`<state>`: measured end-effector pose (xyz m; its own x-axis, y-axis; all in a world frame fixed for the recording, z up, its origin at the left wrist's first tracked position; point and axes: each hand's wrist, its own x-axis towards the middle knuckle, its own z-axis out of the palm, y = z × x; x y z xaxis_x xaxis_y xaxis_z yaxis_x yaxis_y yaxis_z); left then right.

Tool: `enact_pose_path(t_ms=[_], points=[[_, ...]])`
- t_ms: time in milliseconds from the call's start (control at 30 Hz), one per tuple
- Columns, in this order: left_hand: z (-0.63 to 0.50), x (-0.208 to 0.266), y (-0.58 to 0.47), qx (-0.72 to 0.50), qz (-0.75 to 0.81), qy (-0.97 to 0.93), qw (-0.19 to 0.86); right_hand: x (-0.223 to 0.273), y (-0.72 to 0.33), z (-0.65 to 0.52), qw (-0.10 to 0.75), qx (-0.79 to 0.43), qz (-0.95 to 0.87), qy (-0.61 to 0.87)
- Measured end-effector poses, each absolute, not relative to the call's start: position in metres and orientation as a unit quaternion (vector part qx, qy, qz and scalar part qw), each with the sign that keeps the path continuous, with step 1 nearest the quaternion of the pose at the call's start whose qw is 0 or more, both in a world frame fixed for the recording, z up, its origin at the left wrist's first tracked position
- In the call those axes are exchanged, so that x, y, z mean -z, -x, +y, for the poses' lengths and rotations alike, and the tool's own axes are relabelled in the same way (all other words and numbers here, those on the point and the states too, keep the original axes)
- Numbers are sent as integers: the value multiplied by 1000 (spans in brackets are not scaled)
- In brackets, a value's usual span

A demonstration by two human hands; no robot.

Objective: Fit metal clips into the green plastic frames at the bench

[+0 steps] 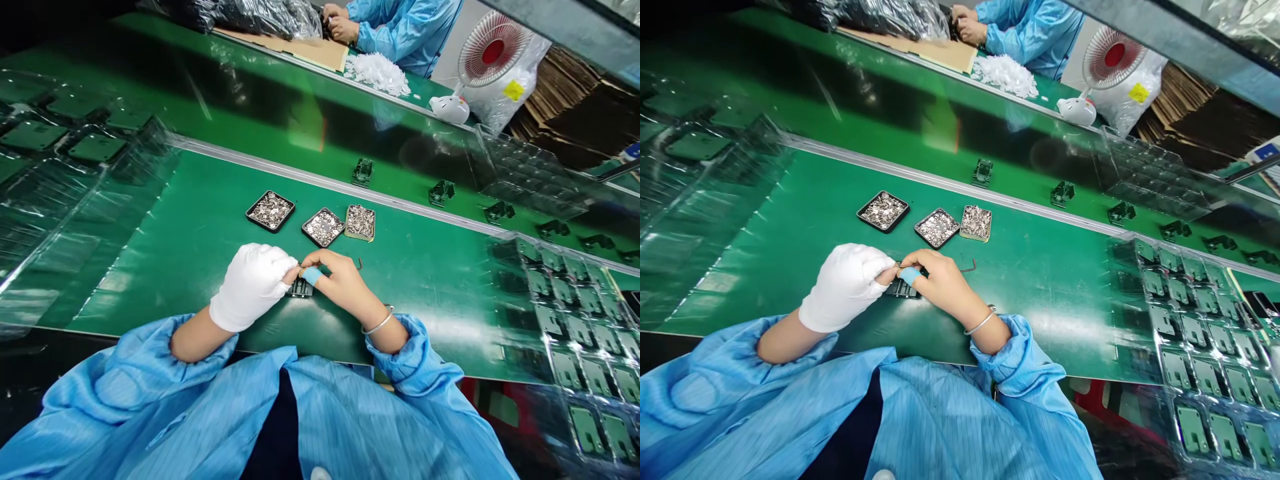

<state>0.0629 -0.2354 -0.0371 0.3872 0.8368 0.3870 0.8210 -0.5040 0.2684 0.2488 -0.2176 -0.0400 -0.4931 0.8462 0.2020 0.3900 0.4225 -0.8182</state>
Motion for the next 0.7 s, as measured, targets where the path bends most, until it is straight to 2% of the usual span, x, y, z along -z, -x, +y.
enact_pose_path(t_ms=[167, 300, 700], points=[[-228, 58, -56, -342, 506, -765, 204, 53, -246, -216, 358, -312, -767, 431], [-223, 74, -56, -299, 499, -729, 362, 69, -239, -217, 334, -281, -785, 440], [-225, 75, -60, -298, 518, -700, 391, 78, -232, -221, 342, -289, -774, 448]])
